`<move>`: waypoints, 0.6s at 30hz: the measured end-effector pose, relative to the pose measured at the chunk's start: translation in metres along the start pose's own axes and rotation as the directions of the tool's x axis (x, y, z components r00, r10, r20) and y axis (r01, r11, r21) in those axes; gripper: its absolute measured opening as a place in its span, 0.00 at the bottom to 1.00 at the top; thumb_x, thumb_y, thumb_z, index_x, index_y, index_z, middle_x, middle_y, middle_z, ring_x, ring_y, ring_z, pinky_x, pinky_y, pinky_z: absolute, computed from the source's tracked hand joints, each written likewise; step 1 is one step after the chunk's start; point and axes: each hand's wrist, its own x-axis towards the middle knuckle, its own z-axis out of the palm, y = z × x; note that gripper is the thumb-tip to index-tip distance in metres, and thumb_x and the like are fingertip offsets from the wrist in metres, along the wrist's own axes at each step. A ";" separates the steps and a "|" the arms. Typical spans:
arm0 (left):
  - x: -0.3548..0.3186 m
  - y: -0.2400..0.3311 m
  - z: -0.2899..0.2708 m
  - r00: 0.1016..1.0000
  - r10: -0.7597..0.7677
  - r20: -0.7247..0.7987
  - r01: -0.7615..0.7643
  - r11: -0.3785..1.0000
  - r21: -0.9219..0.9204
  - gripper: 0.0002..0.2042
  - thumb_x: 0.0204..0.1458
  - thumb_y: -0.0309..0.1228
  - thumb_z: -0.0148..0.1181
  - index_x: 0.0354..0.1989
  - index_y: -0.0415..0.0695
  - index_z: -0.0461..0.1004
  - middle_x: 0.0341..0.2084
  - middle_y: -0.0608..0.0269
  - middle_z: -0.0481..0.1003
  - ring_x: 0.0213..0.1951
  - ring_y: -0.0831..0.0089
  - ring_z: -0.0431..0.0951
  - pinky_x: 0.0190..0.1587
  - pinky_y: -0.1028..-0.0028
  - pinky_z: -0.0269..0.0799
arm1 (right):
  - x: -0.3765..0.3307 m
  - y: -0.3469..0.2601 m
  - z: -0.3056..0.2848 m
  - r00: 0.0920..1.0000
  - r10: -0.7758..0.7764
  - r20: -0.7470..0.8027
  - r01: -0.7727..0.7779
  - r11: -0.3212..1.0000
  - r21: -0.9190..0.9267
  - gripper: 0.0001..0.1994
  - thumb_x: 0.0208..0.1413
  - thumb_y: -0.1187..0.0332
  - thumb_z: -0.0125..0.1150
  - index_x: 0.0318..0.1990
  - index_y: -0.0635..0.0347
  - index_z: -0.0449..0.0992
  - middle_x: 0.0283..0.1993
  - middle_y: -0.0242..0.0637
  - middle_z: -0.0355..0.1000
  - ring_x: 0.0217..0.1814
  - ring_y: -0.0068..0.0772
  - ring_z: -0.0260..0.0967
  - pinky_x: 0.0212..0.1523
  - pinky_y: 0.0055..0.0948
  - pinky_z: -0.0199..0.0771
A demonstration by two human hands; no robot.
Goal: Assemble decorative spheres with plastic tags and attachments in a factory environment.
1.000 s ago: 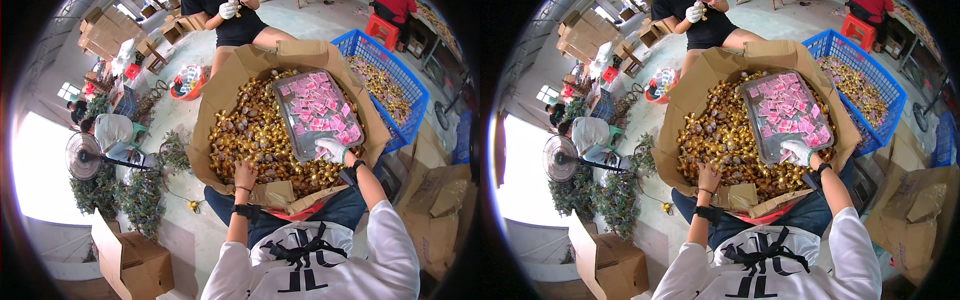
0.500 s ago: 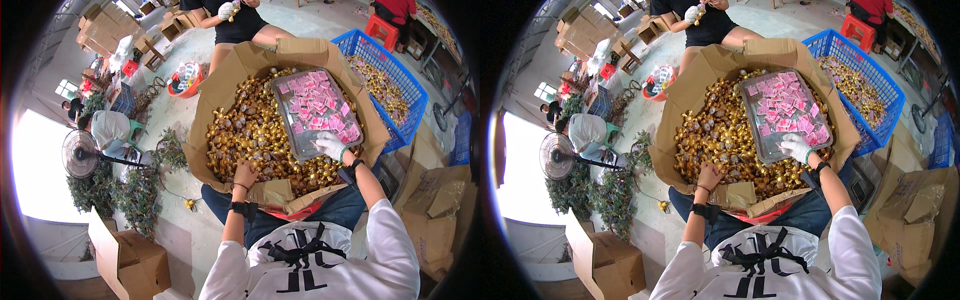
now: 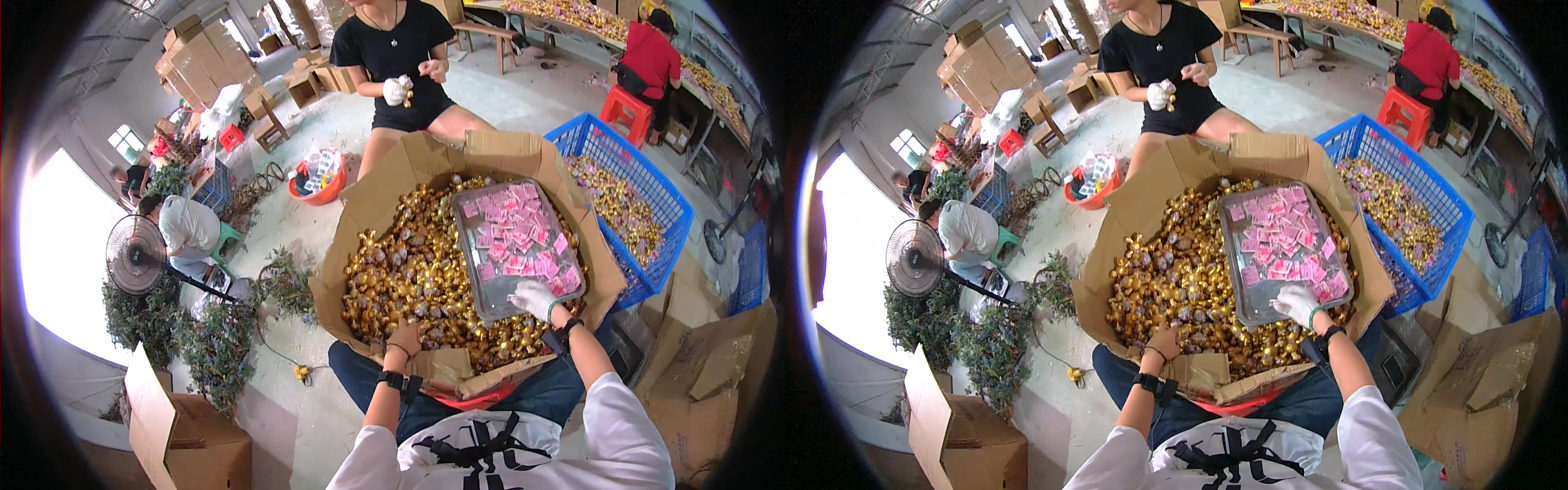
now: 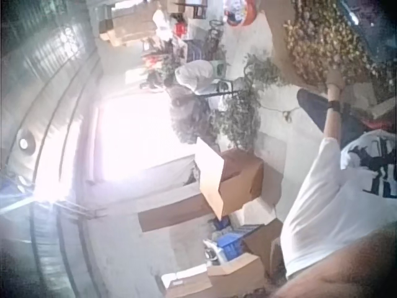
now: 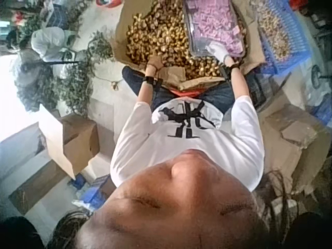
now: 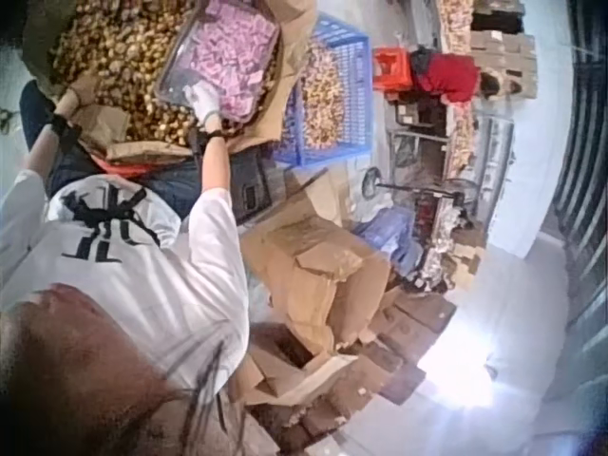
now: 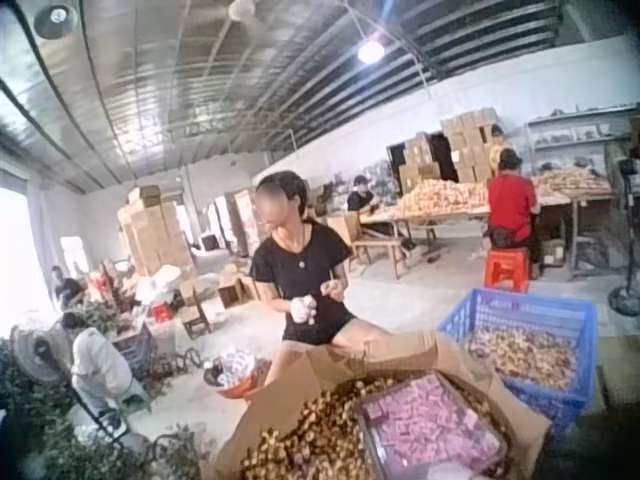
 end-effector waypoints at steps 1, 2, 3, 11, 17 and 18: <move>-0.003 -0.005 0.006 1.000 -0.024 -0.014 0.024 1.000 0.008 0.22 0.51 0.28 0.57 0.57 0.46 0.68 0.60 0.41 0.60 0.53 0.39 0.72 0.51 0.50 0.74 | -0.005 0.001 0.009 1.000 0.027 0.016 -0.026 0.999 -0.025 0.17 0.56 0.79 0.61 0.53 0.65 0.67 0.43 0.43 0.72 0.45 0.40 0.76 0.42 0.32 0.82; -0.004 -0.012 0.009 0.998 -0.049 -0.028 0.050 0.999 0.015 0.24 0.52 0.28 0.57 0.59 0.46 0.66 0.61 0.41 0.59 0.54 0.39 0.71 0.52 0.50 0.74 | -0.010 0.000 0.018 0.998 0.055 0.032 -0.053 0.997 -0.051 0.19 0.56 0.79 0.62 0.55 0.66 0.66 0.44 0.42 0.71 0.46 0.40 0.76 0.45 0.31 0.81; -0.007 -0.004 0.001 0.999 -0.037 0.022 0.036 0.999 0.035 0.29 0.52 0.27 0.56 0.66 0.46 0.59 0.63 0.41 0.56 0.57 0.38 0.69 0.53 0.50 0.75 | -0.011 -0.001 0.015 0.998 0.048 0.047 -0.039 0.985 -0.166 0.23 0.54 0.81 0.63 0.57 0.67 0.65 0.46 0.42 0.71 0.46 0.38 0.75 0.48 0.32 0.79; -0.017 0.003 -0.002 0.997 -0.040 -0.060 0.041 0.999 0.009 0.26 0.52 0.26 0.56 0.62 0.46 0.60 0.65 0.43 0.52 0.58 0.36 0.66 0.52 0.49 0.75 | -0.019 -0.019 0.029 0.991 -0.131 -0.016 0.065 0.591 -0.804 0.19 0.47 0.78 0.68 0.48 0.65 0.71 0.39 0.40 0.74 0.46 0.34 0.73 0.48 0.34 0.76; -0.009 0.000 0.001 0.999 -0.037 -0.039 0.038 0.999 0.007 0.25 0.51 0.26 0.57 0.60 0.51 0.63 0.65 0.44 0.53 0.59 0.37 0.66 0.51 0.50 0.76 | -0.012 -0.020 0.014 0.951 -0.305 0.054 0.152 0.307 -0.940 0.16 0.46 0.67 0.69 0.43 0.62 0.75 0.38 0.42 0.75 0.44 0.39 0.74 0.48 0.36 0.75; -0.009 0.001 0.000 0.999 -0.040 -0.024 0.040 0.999 -0.001 0.25 0.51 0.26 0.57 0.60 0.52 0.63 0.65 0.44 0.53 0.59 0.38 0.66 0.51 0.51 0.76 | -0.013 -0.023 0.016 0.959 -0.280 0.050 0.121 0.244 -0.962 0.18 0.45 0.65 0.70 0.43 0.62 0.76 0.39 0.43 0.76 0.45 0.40 0.74 0.49 0.36 0.75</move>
